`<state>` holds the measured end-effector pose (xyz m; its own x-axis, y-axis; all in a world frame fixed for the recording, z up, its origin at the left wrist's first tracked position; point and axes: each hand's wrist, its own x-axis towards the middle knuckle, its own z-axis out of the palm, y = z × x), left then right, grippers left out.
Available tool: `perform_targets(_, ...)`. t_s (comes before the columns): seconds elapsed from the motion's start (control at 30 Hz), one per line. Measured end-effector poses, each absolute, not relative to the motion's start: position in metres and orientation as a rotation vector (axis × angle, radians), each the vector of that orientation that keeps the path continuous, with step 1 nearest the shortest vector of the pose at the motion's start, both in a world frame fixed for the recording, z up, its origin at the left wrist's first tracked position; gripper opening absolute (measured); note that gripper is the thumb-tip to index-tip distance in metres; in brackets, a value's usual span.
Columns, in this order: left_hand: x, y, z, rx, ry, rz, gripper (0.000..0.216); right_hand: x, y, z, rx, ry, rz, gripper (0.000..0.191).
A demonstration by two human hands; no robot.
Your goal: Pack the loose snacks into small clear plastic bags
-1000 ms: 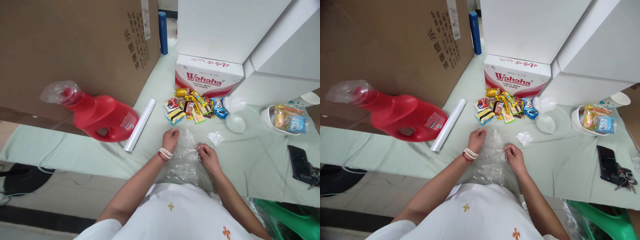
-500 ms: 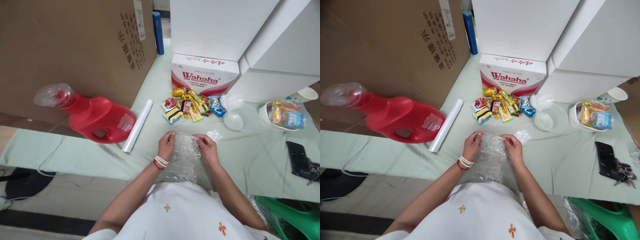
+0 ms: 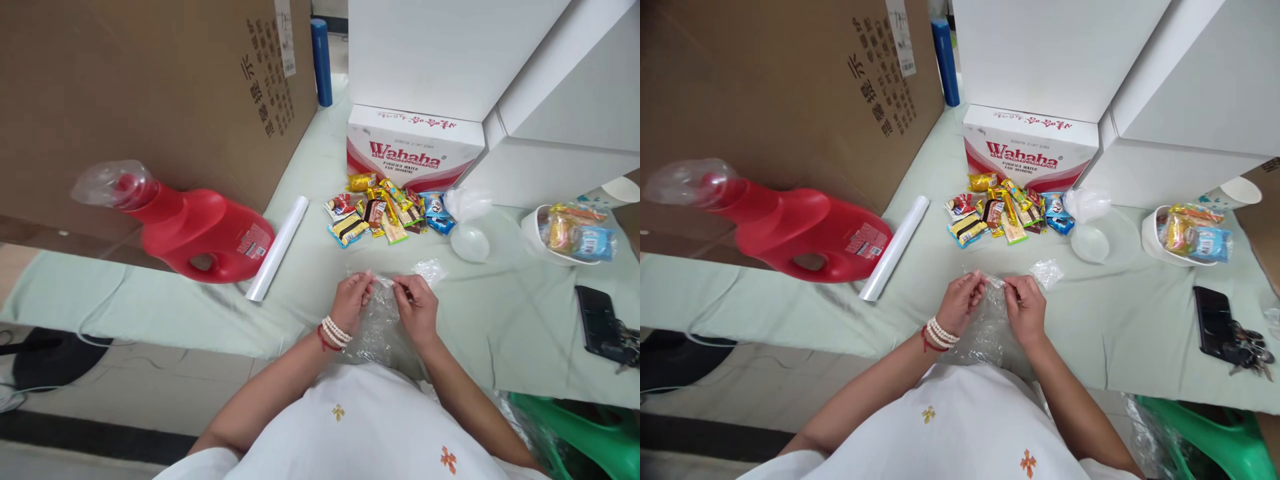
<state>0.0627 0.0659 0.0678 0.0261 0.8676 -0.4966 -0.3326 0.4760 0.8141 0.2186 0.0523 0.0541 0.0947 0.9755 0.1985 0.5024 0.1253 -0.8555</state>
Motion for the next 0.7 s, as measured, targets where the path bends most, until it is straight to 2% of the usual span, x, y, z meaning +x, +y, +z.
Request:
perform_targets(0.3,0.057,0.06,0.067,0.563,1.144,1.015,0.037,0.225,0.046,0.05,-1.469,-1.598,0.596,0.02)
perform_targets(0.7,0.054,0.059,0.071,0.508,1.113,1.008,0.043,0.226,0.04,0.047,-1.308,-1.856,0.396,0.02)
